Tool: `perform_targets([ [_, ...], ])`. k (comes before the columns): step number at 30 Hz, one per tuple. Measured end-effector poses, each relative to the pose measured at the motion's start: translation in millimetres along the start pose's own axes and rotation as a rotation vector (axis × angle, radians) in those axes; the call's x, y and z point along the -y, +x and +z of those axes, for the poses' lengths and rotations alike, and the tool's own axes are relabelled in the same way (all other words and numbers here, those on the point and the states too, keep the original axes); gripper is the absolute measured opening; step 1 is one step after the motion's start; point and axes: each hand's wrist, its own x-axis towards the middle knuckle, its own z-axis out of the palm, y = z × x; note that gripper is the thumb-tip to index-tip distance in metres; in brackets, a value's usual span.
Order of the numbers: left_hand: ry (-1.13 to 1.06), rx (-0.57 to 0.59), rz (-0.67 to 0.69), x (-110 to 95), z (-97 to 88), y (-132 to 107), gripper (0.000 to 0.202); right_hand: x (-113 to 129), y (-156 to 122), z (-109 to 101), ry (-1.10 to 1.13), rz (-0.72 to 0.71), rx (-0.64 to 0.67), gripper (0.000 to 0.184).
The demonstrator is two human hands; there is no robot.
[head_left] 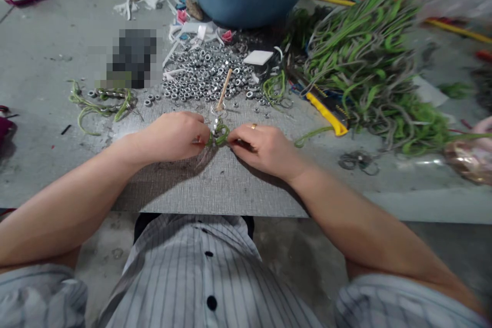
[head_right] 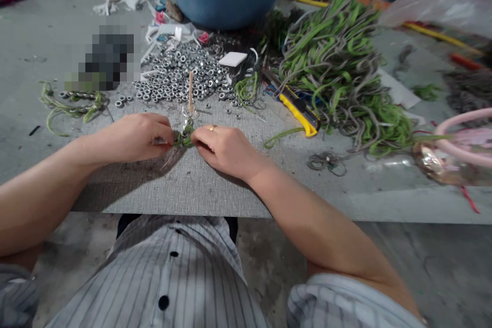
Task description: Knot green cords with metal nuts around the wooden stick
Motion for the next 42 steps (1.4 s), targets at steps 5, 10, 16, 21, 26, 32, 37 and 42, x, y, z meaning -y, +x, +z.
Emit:
perform_targets([
  [5, -0.016, -0.018, 0.026, 1.2, 2.6, 0.7, 0.020, 1.2, 0.2, 2.2, -0.104, -0.073, 0.087, 0.030],
  [10, -0.015, -0.030, 0.030, 2.4, 2.9, 0.3, 0.019, 2.0, 2.2, 4.5, -0.245, -0.113, 0.170, 0.033],
  [16, 0.003, -0.028, 0.037, 6.1, 1.3, -0.6, 0.015, 2.4, 3.9, 4.6, -0.171, -0.052, 0.201, 0.032],
  [21, 0.038, 0.010, 0.007, 10.0, -2.6, -3.0, 0.015, 1.9, 4.6, 4.1, -0.066, -0.003, 0.200, 0.031],
  [26, 0.061, 0.072, -0.028, 13.2, -4.9, -4.6, 0.017, -0.9, 5.1, 3.3, 0.131, 0.097, 0.137, 0.029],
  [32, -0.094, -0.449, -0.170, -2.9, -5.9, -5.9, 0.021, -1.3, 6.6, 0.4, 0.289, 0.273, 0.157, 0.026],
  [37, -0.227, -0.379, -0.064, -15.6, 15.3, 3.2, 0.015, 0.6, 6.8, -0.3, 0.338, 0.279, 0.135, 0.022],
  [42, -0.150, -0.214, -0.133, -18.7, 31.9, 12.0, 0.017, 2.4, 6.9, -2.6, 0.345, 0.241, 0.116, 0.021],
])
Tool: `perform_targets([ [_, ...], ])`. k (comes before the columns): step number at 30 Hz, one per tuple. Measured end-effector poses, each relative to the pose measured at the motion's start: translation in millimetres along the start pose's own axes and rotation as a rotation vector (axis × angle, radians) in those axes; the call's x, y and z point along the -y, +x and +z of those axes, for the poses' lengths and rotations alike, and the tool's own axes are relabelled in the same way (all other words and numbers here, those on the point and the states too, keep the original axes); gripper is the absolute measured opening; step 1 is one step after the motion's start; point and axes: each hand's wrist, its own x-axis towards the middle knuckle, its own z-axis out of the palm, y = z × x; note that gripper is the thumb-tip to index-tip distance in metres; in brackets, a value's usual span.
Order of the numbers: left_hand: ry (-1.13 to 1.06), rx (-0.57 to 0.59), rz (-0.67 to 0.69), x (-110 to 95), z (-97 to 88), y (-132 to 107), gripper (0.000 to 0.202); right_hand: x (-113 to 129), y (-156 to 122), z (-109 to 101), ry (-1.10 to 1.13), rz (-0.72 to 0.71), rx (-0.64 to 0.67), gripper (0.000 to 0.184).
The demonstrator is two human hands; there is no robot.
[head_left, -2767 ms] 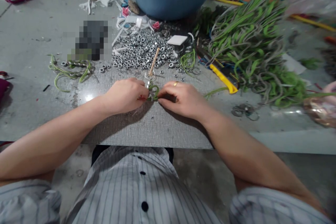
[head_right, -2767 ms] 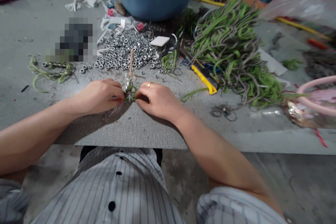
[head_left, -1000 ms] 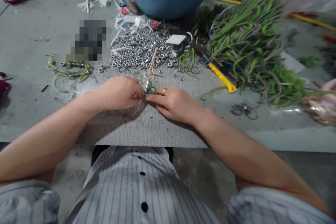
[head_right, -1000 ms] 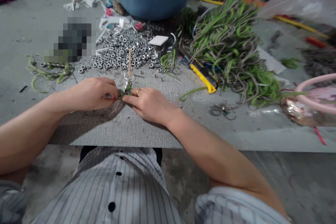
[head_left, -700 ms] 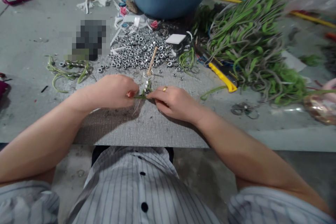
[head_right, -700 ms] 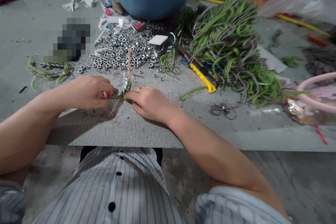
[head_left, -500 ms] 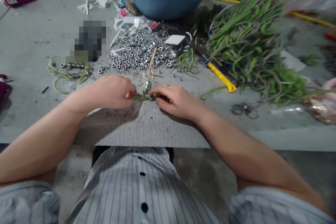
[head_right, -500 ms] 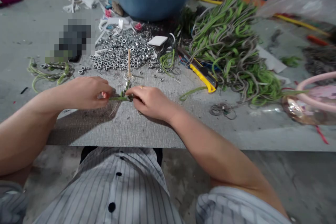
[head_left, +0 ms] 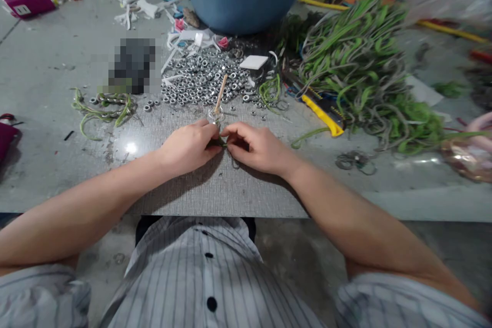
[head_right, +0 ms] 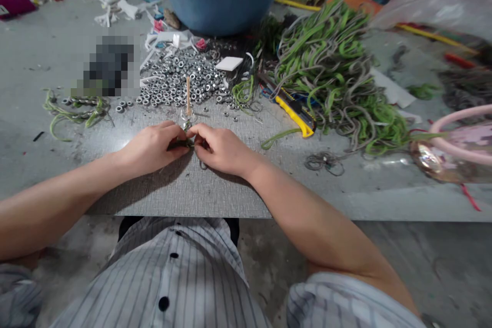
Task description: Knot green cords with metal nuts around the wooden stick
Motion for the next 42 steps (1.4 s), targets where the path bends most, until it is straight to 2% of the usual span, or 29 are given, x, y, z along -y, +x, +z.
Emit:
perform_targets([
  [12, 0.164, 0.047, -0.038, -7.1, 0.2, -1.3, 0.028, -1.4, -1.1, -0.9, -0.032, 0.009, 0.008, 0.017],
  [19, 0.141, 0.050, -0.016, -5.7, -1.5, 0.6, 0.025, -1.5, -0.5, -0.6, -0.059, -0.018, -0.014, 0.014],
  [26, 0.077, 0.080, 0.013, -1.6, -5.0, 3.0, 0.023, -6.9, -0.4, -2.9, -0.234, -0.083, -0.065, 0.015],
  [36, 0.042, 0.072, 0.005, 1.5, -2.0, 2.8, 0.022, -12.8, -1.7, -13.1, -0.204, -0.200, 0.084, 0.024],
  [42, 0.042, 0.089, 0.026, 1.9, -4.0, 3.7, 0.023, -17.1, -1.0, -16.1, -0.198, -0.240, 0.145, 0.018],
])
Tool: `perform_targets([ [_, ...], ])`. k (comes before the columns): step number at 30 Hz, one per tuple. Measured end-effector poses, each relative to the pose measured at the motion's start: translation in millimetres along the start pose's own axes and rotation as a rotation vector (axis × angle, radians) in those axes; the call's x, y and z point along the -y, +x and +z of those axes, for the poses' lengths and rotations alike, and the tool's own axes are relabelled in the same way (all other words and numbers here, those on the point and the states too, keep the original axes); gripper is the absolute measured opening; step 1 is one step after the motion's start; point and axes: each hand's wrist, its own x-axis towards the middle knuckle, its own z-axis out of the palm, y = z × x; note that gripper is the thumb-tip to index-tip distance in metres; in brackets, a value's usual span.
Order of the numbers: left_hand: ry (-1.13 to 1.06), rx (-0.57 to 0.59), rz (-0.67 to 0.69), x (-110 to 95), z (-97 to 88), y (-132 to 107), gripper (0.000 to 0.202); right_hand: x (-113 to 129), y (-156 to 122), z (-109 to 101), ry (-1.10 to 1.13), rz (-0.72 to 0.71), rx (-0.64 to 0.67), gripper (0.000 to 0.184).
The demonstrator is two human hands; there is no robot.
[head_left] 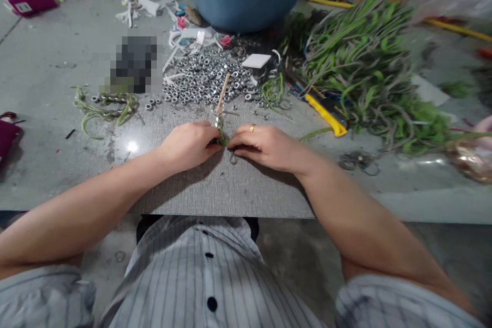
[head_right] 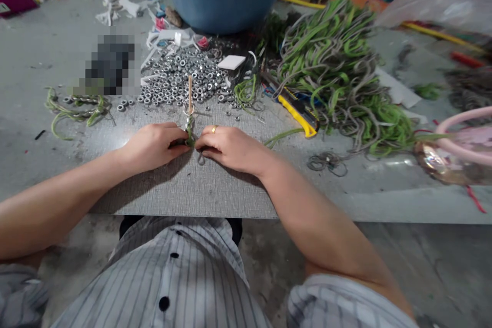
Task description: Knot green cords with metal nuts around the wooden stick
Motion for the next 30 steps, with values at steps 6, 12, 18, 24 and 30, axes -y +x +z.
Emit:
perform_targets([
  [6, 0.039, -0.005, 0.019, 0.5, -1.3, 0.4, 0.023, 4.1, 4.4, 7.4, -0.148, 0.026, -0.004, 0.019],
  [12, 0.026, 0.001, 0.010, 0.7, -0.4, 0.4, 0.024, 7.8, 6.9, 14.7, -0.182, 0.028, -0.068, 0.022],
  [18, 0.070, -0.011, 0.014, 2.6, 1.3, 2.3, 0.025, 6.2, 13.0, 21.9, 0.045, 0.113, -0.334, 0.016],
  [24, 0.073, 0.003, -0.005, 0.8, 0.6, 1.4, 0.027, 6.2, 15.4, 26.3, 0.008, 0.197, -0.299, 0.017],
  [30, 0.049, 0.002, 0.017, 1.7, 0.5, 0.4, 0.026, 2.9, 14.9, 26.2, -0.079, 0.168, -0.234, 0.024],
])
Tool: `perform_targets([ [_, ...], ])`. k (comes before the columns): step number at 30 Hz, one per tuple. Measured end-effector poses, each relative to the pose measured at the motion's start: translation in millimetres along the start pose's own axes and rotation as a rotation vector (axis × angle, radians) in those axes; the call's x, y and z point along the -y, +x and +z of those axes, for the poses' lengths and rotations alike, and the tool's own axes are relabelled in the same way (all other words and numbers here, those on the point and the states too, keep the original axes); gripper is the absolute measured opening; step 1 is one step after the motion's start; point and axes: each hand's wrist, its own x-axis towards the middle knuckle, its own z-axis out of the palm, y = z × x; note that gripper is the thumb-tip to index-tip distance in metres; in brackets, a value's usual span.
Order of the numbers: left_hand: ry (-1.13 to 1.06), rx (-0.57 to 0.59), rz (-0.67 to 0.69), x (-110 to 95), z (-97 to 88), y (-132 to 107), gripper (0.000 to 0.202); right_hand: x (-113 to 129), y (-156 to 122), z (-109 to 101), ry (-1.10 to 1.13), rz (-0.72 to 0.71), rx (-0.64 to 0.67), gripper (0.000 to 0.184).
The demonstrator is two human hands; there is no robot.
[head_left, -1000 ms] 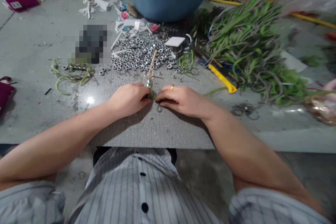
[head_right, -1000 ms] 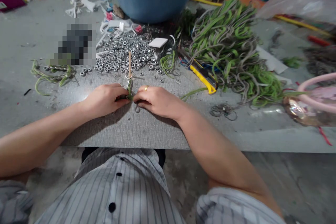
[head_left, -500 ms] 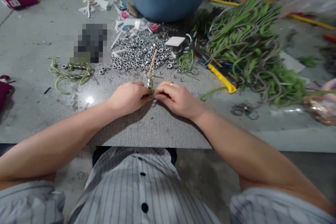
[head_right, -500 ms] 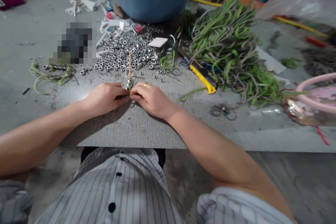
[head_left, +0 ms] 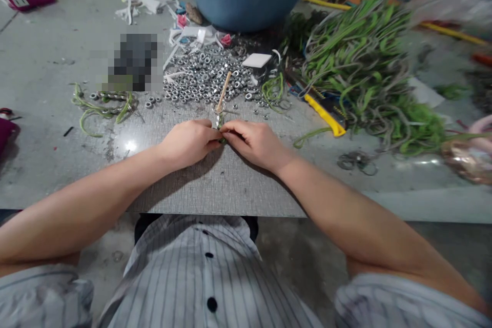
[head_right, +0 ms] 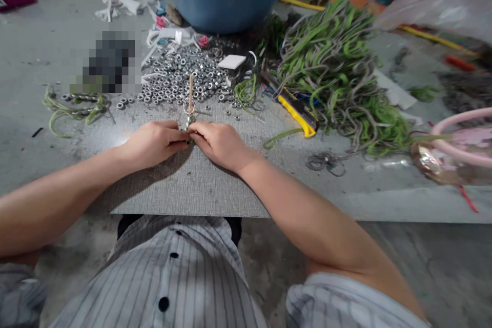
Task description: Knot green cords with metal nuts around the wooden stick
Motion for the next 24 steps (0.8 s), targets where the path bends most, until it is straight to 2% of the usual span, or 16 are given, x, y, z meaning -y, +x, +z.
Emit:
perform_targets([
  [5, -0.003, -0.042, 0.023, 1.3, 2.0, -0.2, 0.026, -4.5, -1.8, -1.1, -0.058, -0.040, 0.040, 0.028],
  [9, -0.018, -0.021, 0.005, 0.8, 2.7, -0.1, 0.025, -5.1, -3.7, -5.7, -0.095, -0.056, 0.092, 0.032],
  [18, -0.041, -0.045, -0.019, 0.8, 3.9, -0.9, 0.018, -3.2, -4.6, -10.9, -0.132, -0.054, 0.149, 0.029],
  [24, -0.049, -0.048, -0.068, -1.7, 3.9, -1.7, 0.027, -2.4, -3.8, -11.5, -0.127, -0.032, 0.173, 0.028],
])
